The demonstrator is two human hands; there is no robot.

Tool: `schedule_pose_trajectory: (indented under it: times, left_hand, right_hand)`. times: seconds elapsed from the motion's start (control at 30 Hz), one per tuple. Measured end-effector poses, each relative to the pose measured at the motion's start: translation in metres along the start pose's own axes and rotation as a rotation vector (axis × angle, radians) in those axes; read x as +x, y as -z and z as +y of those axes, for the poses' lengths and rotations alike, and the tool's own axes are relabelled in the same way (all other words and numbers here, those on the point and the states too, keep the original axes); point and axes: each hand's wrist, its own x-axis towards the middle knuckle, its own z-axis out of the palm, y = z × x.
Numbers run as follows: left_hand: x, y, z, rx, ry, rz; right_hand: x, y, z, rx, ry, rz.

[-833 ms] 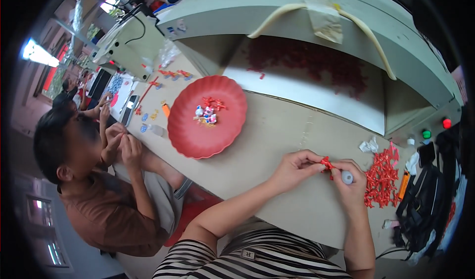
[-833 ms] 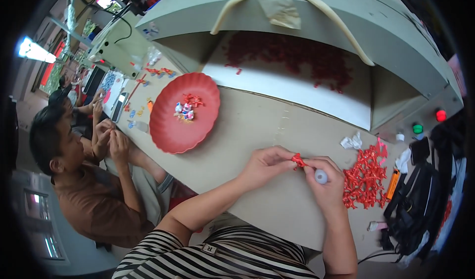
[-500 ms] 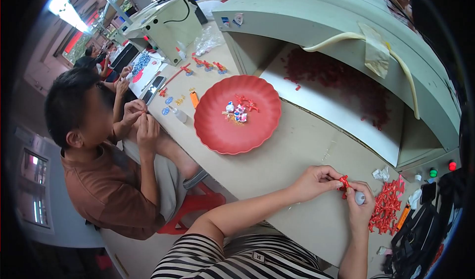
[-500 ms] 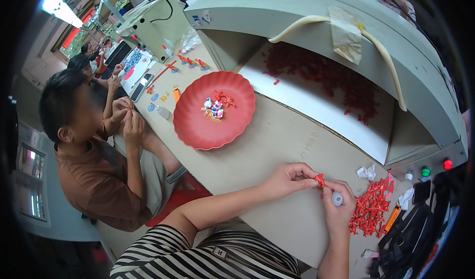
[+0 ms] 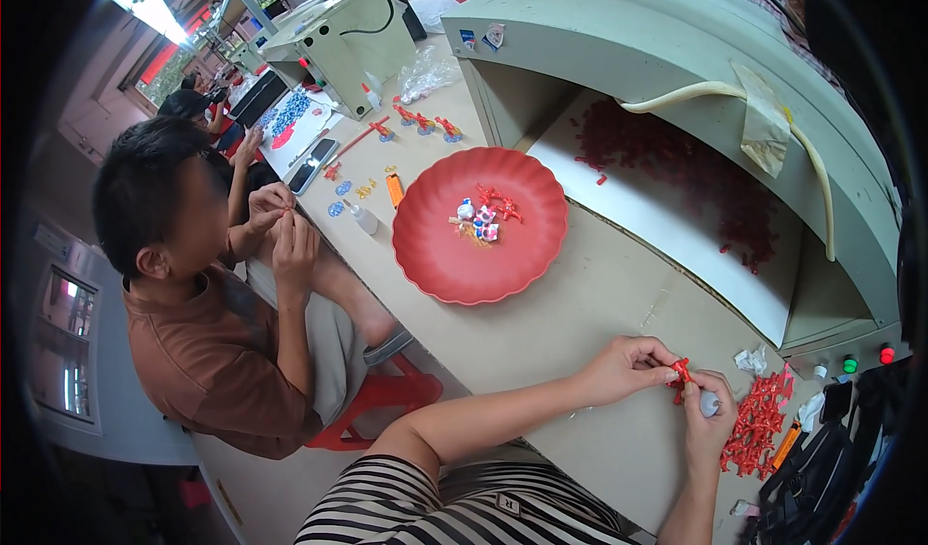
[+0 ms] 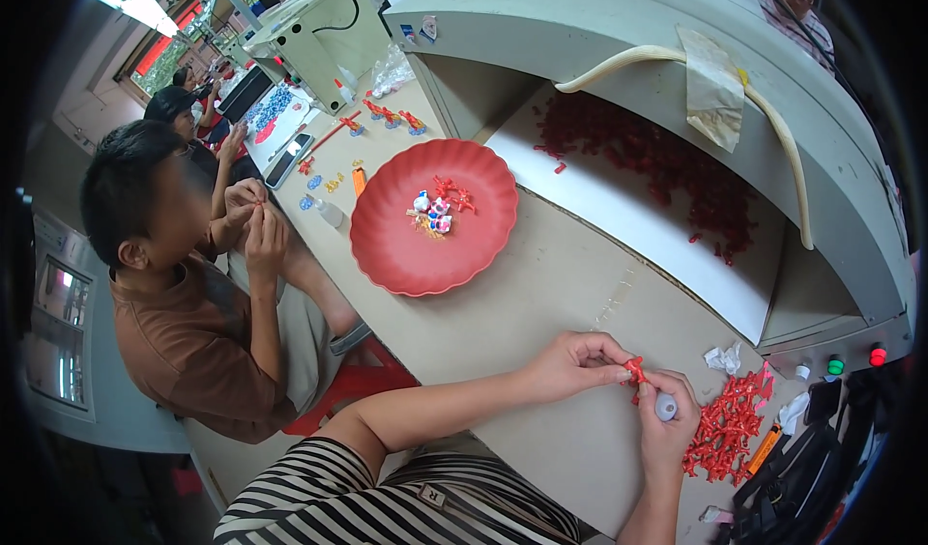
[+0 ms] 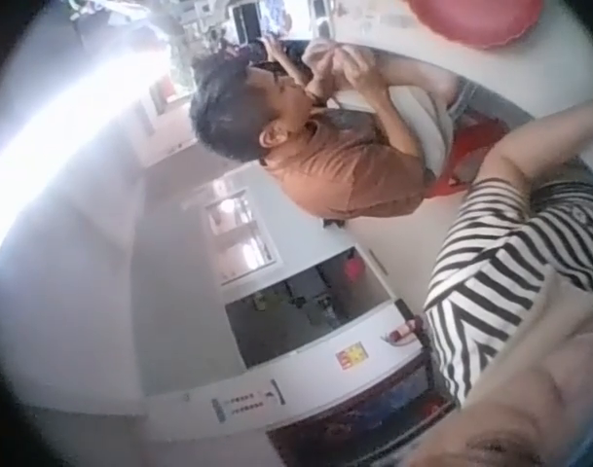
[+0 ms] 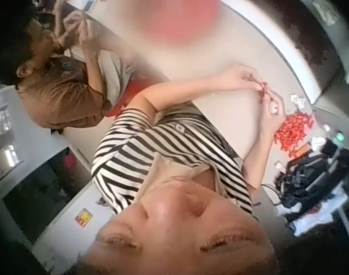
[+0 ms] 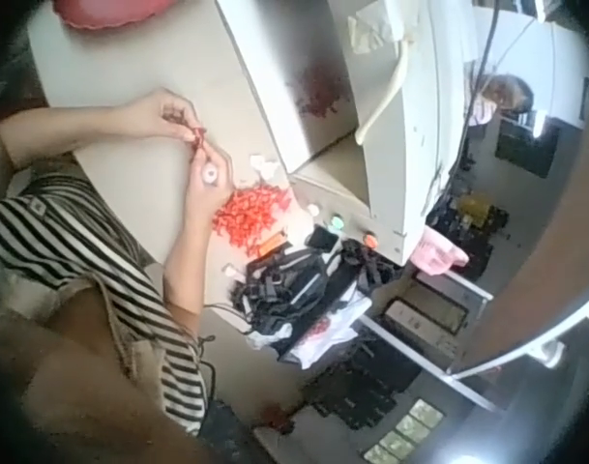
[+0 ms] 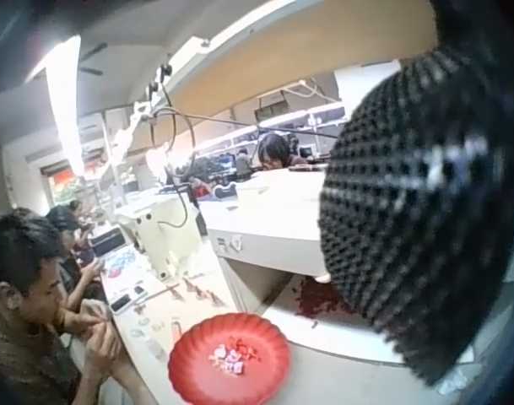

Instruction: The person assembles plastic figurines by applying glue to the figurine parts using a squeeze bottle and joining the pieces together by hand.

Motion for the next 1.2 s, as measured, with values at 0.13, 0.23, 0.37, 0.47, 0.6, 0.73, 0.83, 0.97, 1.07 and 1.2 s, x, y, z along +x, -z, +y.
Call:
schedule_pose_trajectory:
  times: [0.13,0.23,0.37,0.47,0.6,0.73,0.83,0.97,1.07,1.2]
  left_hand:
    - [0.0007,-0.0006,-0.0019,-0.006,-0.015,-0.009]
    - [0.0006,0.0021,0.0000,0.007,0.038,-0.051]
    - [-0.0007,0.0026,-0.0009,0.011,0.020,-0.042]
    - [0.0000,0.0002,-0.0019,-0.005,-0.004,0.002]
    - [-0.0002,-0.0002,-0.0015,-0.027,-0.002,-0.004]
    - [0.0002,0.0006,-0.0012,-0.015,-0.002,-0.008]
    - [0.0001,0.0033,-0.0016,0.006,0.043,-0.039]
    - [-0.0001,0.0038,-0.0031,-0.014,0.030,-0.046]
    - [0.0017,0.0037,-0.0032,0.016,0.041,-0.034]
    - [0.0005,0.0035,-0.0025,0.014,0.028,-0.041]
  right_hand:
    - [-0.0009,0.0001,0.0006,0.022,0.000,0.031]
    - [-0.0006,0.0009,0.0021,-0.004,0.013,0.024]
    - [-0.0004,-0.0006,0.0004,0.014,0.016,0.011]
    - [-0.0012,-0.0005,0.0019,0.023,-0.015,0.015]
    - [-0.0014,0.0001,0.0011,0.051,-0.014,0.012]
    - [-0.0014,-0.0004,0.0031,0.070,-0.016,0.015]
    - [-0.0012,-0.0002,0.0013,0.040,-0.014,0.010]
    - [-0.0015,-0.0005,0.0010,0.061,-0.018,0.007]
    - [-0.0008,-0.0003,0.0013,0.051,-0.022,0.021]
    - [-0.0015,0.0007,0.0039,0.033,-0.012,0.014]
